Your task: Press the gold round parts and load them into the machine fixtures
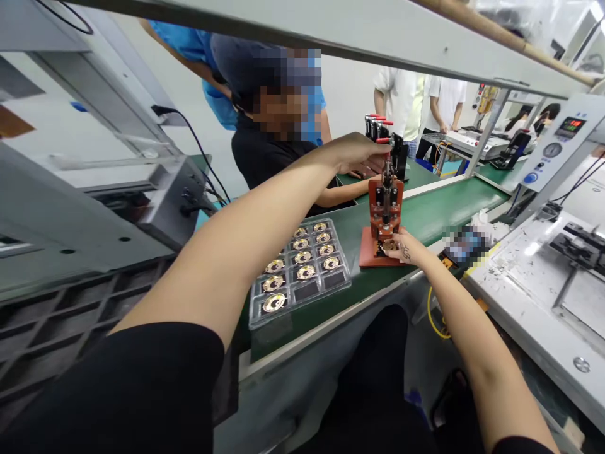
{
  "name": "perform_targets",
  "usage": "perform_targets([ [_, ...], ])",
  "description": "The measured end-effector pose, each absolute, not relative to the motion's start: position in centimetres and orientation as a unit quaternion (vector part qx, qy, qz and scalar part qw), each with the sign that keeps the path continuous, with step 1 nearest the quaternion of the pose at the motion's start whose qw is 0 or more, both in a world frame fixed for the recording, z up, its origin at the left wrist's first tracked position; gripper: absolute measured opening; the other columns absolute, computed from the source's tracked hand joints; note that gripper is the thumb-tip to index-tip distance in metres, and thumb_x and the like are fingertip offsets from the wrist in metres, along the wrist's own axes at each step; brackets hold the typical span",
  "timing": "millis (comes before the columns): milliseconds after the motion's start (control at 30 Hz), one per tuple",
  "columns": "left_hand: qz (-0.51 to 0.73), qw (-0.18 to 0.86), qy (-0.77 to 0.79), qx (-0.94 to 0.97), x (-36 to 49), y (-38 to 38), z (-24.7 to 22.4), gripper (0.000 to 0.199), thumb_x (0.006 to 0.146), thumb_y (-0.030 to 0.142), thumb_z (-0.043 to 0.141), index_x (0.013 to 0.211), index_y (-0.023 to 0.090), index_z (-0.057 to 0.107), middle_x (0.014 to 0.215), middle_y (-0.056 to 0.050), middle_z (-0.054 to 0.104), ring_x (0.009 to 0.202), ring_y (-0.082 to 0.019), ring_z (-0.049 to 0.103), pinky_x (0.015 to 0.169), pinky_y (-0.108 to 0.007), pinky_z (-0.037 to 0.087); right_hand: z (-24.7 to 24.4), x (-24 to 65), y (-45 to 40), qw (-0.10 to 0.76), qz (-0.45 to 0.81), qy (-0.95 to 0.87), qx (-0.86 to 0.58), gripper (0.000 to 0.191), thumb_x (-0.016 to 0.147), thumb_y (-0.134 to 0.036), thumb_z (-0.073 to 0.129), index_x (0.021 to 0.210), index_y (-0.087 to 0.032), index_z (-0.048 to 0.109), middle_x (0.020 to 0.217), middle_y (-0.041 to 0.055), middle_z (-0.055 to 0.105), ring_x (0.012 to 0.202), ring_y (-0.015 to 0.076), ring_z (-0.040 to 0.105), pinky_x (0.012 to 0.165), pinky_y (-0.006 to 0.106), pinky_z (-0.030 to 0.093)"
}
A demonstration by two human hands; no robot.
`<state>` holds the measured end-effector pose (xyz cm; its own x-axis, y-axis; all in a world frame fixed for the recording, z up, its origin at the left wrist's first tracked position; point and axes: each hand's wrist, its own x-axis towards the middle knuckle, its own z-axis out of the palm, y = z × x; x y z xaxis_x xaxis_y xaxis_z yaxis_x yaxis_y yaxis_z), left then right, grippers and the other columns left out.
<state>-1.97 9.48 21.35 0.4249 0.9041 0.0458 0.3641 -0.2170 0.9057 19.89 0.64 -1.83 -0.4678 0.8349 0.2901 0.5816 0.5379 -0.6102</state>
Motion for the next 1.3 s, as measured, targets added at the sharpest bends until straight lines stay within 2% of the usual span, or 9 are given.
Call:
perform_targets([
  [167, 0.328, 0.434, 0.426, 0.723, -1.7, 9.4, 21.0, 0.028, 0.101, 0.043, 0.064, 0.1, 0.015, 0.068, 0.087, -0.009, 0.072, 0.099, -0.029, 0.077, 0.088, -0.042, 0.057, -2.3, 19.4, 1.5, 0.254, 0.216, -0.831, -0.445, 0.026, 0.077, -0.024, 0.089, 0.103, -0.02, 0.087, 0.121, 0.0123, 0.076, 0.121, 0.0342, 0.068, 0.114, 0.048, 0.053],
  [367, 0.409, 0.483, 0.273, 0.725, 0.8, 8.9, 23.3, 0.019, 0.1, 0.035, 0.067, 0.093, 0.018, 0.063, 0.084, -0.008, 0.07, 0.092, -0.023, 0.074, 0.085, -0.038, 0.058, -1.1, 20.6, -2.0, 0.265, 0.197, -0.821, -0.466, 0.043, 0.088, -0.031, 0.084, 0.13, -0.02, 0.081, 0.123, 0.0148, 0.072, 0.103, 0.0285, 0.071, 0.102, 0.045, 0.058],
  [567, 0.466, 0.24, 0.154, 0.838, 2.1, -0.7, 21.9, 0.041, 0.108, 0.05, 0.061, 0.082, 0.019, 0.064, 0.069, -0.001, 0.058, 0.073, -0.017, 0.062, 0.072, -0.035, 0.048, 0.7, 23.6, -10.3, 0.305, 0.181, -0.799, -0.486, 0.033, 0.106, -0.038, 0.065, 0.13, -0.02, 0.077, 0.1, 0.0079, 0.074, 0.082, 0.0211, 0.068, 0.079, 0.034, 0.057],
  [733, 0.429, 0.125, 0.104, 0.888, 1.7, -4.3, 15.2, 0.042, 0.108, 0.044, 0.059, 0.074, 0.02, 0.065, 0.063, 0.001, 0.059, 0.064, -0.015, 0.057, 0.076, -0.035, 0.048, 2.4, 24.4, -15.9, 0.328, 0.197, -0.786, -0.486, 0.032, 0.108, -0.044, 0.063, 0.125, -0.022, 0.078, 0.098, 0.0077, 0.077, 0.089, 0.0241, 0.073, 0.083, 0.037, 0.059],
  [867, 0.435, 0.082, 0.084, 0.893, -0.3, -5.1, 13.5, 0.031, 0.109, 0.047, 0.061, 0.095, 0.021, 0.072, 0.097, -0.009, 0.077, 0.099, -0.024, 0.071, 0.099, -0.043, 0.052, 3.3, 24.4, -18.8, 0.338, 0.192, -0.775, -0.499, 0.033, 0.107, -0.045, 0.065, 0.124, -0.022, 0.08, 0.104, 0.0093, 0.08, 0.09, 0.0257, 0.075, 0.088, 0.04, 0.061],
  [967, 0.461, 0.072, 0.18, 0.866, -5.1, -6.6, 13.3, 0.028, 0.11, 0.046, 0.059, 0.11, 0.021, 0.07, 0.113, -0.012, 0.076, 0.107, -0.024, 0.069, 0.098, -0.042, 0.053, 2.7, 25.5, -21.7, 0.336, 0.203, -0.75, -0.532, 0.035, 0.105, -0.048, 0.066, 0.125, -0.023, 0.08, 0.116, 0.0108, 0.082, 0.1, 0.0278, 0.078, 0.088, 0.039, 0.063],
  [1067, 0.364, 0.085, 0.317, 0.871, -11.9, -8.3, 11.6, 0.021, 0.108, 0.036, 0.06, 0.102, 0.019, 0.071, 0.102, -0.009, 0.076, 0.092, -0.021, 0.069, 0.088, -0.036, 0.052, 1.1, 27.5, -24.7, 0.32, 0.22, -0.728, -0.565, 0.035, 0.104, -0.05, 0.067, 0.121, -0.024, 0.082, 0.12, 0.0102, 0.084, 0.105, 0.029, 0.08, 0.085, 0.036, 0.065],
  [1167, 0.107, 0.17, 0.387, 0.9, -18.4, -9.6, 8.1, 0.015, 0.099, 0.026, 0.065, 0.09, 0.02, 0.076, 0.09, -0.005, 0.076, 0.086, -0.021, 0.069, 0.084, -0.032, 0.05, -0.4, 28.9, -26.6, 0.314, 0.23, -0.708, -0.589, 0.037, 0.102, -0.054, 0.069, 0.117, -0.024, 0.083, 0.116, 0.0094, 0.085, 0.104, 0.0295, 0.082, 0.086, 0.036, 0.066],
  [1300, -0.03, 0.189, 0.483, 0.855, -22.8, -10.6, 3.7, 0.015, 0.09, 0.026, 0.073, 0.101, 0.019, 0.08, 0.098, -0.007, 0.075, 0.09, -0.023, 0.069, 0.082, -0.03, 0.049, -0.9, 28.7, -27.1, 0.313, 0.241, -0.7, -0.595, 0.043, 0.1, -0.059, 0.069, 0.118, -0.024, 0.084, 0.119, 0.0097, 0.086, 0.107, 0.0306, 0.082, 0.089, 0.038, 0.066],
])
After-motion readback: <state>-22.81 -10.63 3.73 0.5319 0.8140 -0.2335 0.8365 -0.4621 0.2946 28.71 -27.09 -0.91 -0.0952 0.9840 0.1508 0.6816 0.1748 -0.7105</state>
